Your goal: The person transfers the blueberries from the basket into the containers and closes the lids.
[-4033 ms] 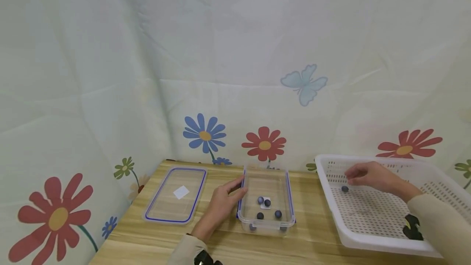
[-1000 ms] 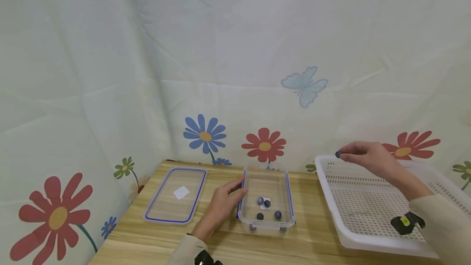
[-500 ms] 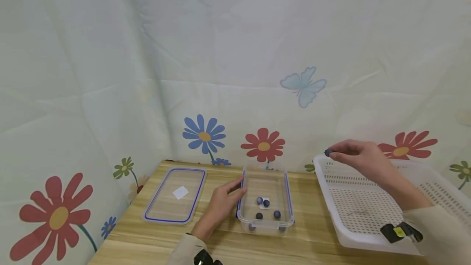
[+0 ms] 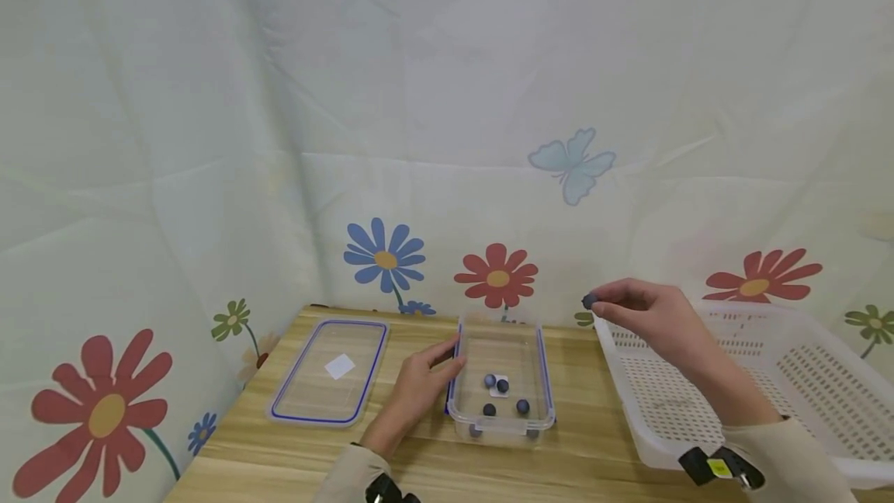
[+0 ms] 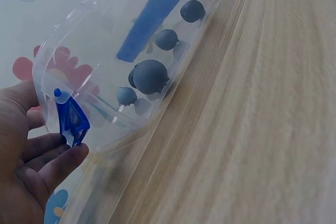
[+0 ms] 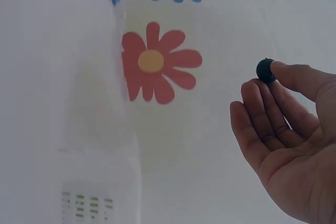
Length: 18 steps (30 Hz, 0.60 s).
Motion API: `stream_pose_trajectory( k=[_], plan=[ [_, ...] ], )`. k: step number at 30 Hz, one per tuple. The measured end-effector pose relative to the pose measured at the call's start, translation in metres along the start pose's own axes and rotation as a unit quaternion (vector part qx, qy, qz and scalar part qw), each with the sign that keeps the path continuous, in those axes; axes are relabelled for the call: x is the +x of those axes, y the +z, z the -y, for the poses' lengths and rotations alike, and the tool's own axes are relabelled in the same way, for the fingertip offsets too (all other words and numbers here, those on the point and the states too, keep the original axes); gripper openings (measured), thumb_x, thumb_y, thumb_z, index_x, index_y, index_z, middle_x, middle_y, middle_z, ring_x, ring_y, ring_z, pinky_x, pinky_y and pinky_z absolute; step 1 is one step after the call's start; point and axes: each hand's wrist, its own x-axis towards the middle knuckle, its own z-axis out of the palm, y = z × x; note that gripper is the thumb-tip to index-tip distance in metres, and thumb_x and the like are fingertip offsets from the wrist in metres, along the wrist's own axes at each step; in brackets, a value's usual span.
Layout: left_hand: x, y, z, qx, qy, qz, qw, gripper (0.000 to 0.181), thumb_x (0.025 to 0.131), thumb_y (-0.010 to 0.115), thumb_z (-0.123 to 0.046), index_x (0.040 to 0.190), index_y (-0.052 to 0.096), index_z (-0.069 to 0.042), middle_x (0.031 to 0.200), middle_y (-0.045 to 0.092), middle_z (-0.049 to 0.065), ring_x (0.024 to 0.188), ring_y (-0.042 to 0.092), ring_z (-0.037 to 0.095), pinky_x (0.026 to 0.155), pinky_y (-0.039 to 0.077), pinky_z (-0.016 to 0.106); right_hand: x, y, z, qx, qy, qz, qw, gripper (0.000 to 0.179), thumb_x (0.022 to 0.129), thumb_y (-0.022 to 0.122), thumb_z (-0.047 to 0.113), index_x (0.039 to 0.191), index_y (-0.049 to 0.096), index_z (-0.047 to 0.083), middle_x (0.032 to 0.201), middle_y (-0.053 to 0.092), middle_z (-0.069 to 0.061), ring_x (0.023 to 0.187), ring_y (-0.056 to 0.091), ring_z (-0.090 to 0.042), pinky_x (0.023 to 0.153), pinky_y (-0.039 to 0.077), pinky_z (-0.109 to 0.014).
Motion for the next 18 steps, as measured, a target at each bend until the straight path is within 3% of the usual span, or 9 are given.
stream_pose_trajectory(
  k=[18],
  plan=[
    [0.001,0.000,-0.001,0.000,0.008,-0.004,1.0000,0.050,0.106,0.068,-0.025,0.150,0.059,-0.001,0.148,0.062,0.015,0.137,0.058,0.034,0.114,0.044,0.052,-0.018,0.084,0.008,0.124,0.001,0.028,0.9919,0.025,0.097,0.081,0.020,0.116,0.079,0.004,0.111,0.077,-0.006,0.098,0.073,-0.019,0.084,0.060,-0.025]
  ],
)
